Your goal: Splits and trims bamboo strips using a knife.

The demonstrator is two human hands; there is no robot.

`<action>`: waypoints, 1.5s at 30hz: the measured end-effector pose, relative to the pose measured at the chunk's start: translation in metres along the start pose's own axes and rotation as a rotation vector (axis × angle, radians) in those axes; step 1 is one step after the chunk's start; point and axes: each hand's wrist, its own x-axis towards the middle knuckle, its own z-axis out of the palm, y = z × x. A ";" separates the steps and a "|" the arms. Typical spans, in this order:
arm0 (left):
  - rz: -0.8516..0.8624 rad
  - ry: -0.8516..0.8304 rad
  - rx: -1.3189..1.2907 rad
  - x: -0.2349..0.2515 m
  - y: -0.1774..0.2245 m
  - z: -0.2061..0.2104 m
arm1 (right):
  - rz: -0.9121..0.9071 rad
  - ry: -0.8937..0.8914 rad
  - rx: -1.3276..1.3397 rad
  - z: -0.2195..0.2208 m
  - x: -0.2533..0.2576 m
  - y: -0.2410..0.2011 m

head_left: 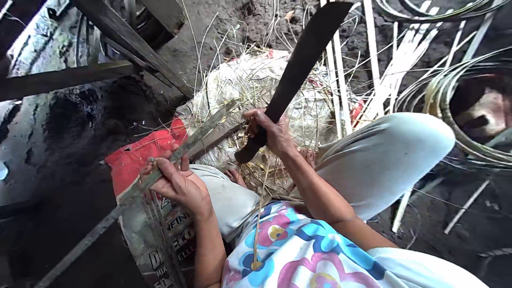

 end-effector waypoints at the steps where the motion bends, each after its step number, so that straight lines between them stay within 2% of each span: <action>1: -0.006 0.012 -0.012 -0.010 -0.003 0.003 | 0.017 -0.007 0.058 0.009 -0.003 -0.002; 3: -0.061 -0.005 -0.050 -0.033 -0.011 0.008 | 0.071 0.049 0.150 0.023 0.000 -0.004; 5: -0.187 -0.075 -0.049 -0.056 -0.018 0.007 | 0.157 0.114 0.194 0.029 0.006 -0.010; 6: -0.281 -0.148 -0.005 -0.064 -0.020 0.000 | 0.192 0.125 0.203 0.027 0.009 -0.014; 8: -0.483 -0.398 0.179 -0.075 -0.020 -0.020 | 0.211 0.161 0.200 0.017 0.012 -0.021; 9: -0.494 -0.558 0.280 -0.078 -0.018 -0.031 | 0.207 0.174 0.179 0.010 0.012 -0.023; 10: -0.379 -0.661 0.352 -0.079 -0.014 -0.038 | 0.193 0.183 0.160 0.004 0.012 -0.023; 11: -0.180 -0.698 0.409 -0.078 -0.008 -0.043 | 0.175 0.187 0.133 0.000 0.012 -0.024; 13: 0.208 -0.665 0.678 -0.063 0.004 -0.041 | 0.132 0.192 0.092 -0.003 0.009 -0.027; 14: 0.293 -0.694 0.820 -0.050 0.007 -0.034 | 0.120 0.190 0.081 -0.002 0.009 -0.028; 16: 0.257 -0.827 1.015 -0.031 -0.001 -0.020 | 0.119 0.186 0.068 0.001 0.012 -0.030; 17: 0.230 -0.873 1.029 -0.026 -0.013 -0.015 | 0.126 0.189 0.039 0.002 0.015 -0.031; 18: 0.213 -0.893 1.015 -0.022 -0.023 -0.009 | 0.127 0.200 -0.030 0.002 0.016 -0.031; 20: 0.134 -0.930 1.036 -0.017 -0.030 0.004 | 0.098 0.228 -0.344 -0.002 0.015 -0.029; 24: -0.005 -0.948 1.081 -0.011 -0.024 0.034 | -0.170 0.220 -1.020 0.001 -0.011 -0.008; 27: -0.058 -0.959 1.075 -0.014 -0.024 0.051 | -0.231 0.217 -1.253 0.007 -0.017 0.015; 30: -0.062 -0.957 1.080 -0.017 -0.026 0.054 | -0.259 0.253 -1.365 0.006 -0.006 0.021; 33: -0.090 -0.980 1.074 -0.017 -0.022 0.040 | -0.134 0.337 -1.324 0.000 0.020 0.005; 36: -0.136 -1.015 1.023 -0.013 -0.020 0.006 | 0.203 0.291 -1.175 -0.016 0.050 -0.002; 39: -0.127 -1.073 1.056 -0.003 -0.011 -0.026 | 0.495 0.229 -1.064 -0.031 0.063 0.025; 40: -0.104 -1.096 1.121 0.004 -0.009 -0.032 | 0.542 0.214 -1.074 -0.030 0.061 0.034; 41: -0.087 -1.128 1.194 0.011 -0.005 -0.034 | 0.521 0.216 -1.083 -0.026 0.055 0.041; 43: -0.047 -1.203 1.323 0.031 0.004 -0.033 | 0.244 0.270 -1.120 -0.013 0.036 0.037; 45: 0.103 -1.333 1.366 0.059 0.019 -0.018 | -0.073 0.205 -1.161 0.004 0.025 -0.001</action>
